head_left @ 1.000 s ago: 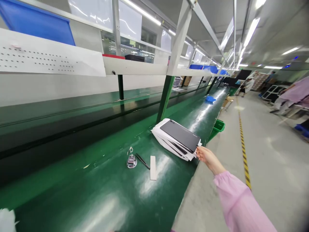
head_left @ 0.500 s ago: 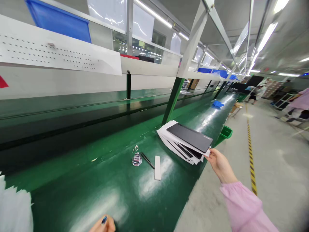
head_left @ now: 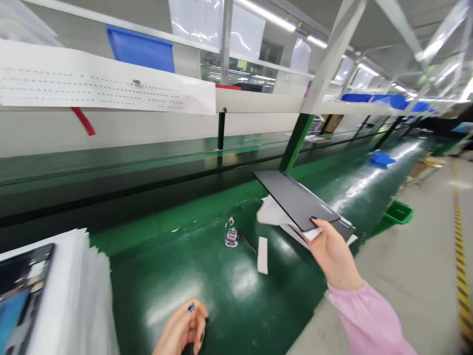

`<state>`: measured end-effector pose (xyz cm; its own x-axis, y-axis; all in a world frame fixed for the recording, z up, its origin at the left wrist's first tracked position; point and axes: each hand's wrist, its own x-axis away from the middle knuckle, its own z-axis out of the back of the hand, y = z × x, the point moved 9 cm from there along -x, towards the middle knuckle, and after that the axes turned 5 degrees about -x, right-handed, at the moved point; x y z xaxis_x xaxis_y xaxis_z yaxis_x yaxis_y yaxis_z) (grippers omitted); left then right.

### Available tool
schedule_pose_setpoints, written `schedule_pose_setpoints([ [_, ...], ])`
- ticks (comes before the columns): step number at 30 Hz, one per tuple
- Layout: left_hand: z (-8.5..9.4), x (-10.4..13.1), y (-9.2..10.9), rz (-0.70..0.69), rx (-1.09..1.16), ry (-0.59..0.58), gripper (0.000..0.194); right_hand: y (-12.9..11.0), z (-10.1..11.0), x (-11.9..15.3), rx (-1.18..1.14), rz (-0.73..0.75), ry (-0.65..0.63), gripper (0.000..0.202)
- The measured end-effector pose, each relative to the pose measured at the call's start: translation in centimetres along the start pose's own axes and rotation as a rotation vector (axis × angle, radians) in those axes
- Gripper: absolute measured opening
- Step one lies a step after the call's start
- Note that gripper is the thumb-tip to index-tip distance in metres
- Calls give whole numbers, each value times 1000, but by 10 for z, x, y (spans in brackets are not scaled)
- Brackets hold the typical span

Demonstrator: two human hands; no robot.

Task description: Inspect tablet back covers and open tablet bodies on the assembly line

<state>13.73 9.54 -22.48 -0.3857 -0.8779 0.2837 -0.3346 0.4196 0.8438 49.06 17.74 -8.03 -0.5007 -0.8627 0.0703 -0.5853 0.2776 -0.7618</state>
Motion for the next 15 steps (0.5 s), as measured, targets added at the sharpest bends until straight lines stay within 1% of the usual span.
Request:
schedule_pose_setpoints([
  [1, -7, 0, 2, -13, -13, -77, 50, 16, -17, 16, -18, -33, -55, 29],
  [2, -12, -1, 4, -23, -24, -118, 52, 33, -34, 33, -17, -80, -105, 33],
  [4, -16, -2, 4, -43, -47, -145, 56, 71, -66, 71, 0, -270, -233, 41],
  [5, -18, -3, 3, -52, -56, -158, 60, 86, -81, 90, -6, -358, -302, 43],
  [6, -20, -4, 2, -61, -62, -177, 66, 96, -93, 107, -18, -421, -365, 43],
  [8, -24, -6, 0, -71, -64, -221, 78, 106, -111, 133, -37, -505, -457, 44],
  [9, -26, -5, 0, -80, -61, -241, 81, 109, -115, 140, -37, -532, -484, 45],
  [11, -27, -2, 7, -119, -42, -253, 82, 116, -118, 148, -18, -578, -495, 49],
  [13, -27, 3, 21, -182, -12, -247, 84, 127, -115, 149, 5, -607, -475, 53],
  [15, -26, 9, 38, -260, 51, -221, 89, 146, -107, 149, 40, -639, -462, 55],
])
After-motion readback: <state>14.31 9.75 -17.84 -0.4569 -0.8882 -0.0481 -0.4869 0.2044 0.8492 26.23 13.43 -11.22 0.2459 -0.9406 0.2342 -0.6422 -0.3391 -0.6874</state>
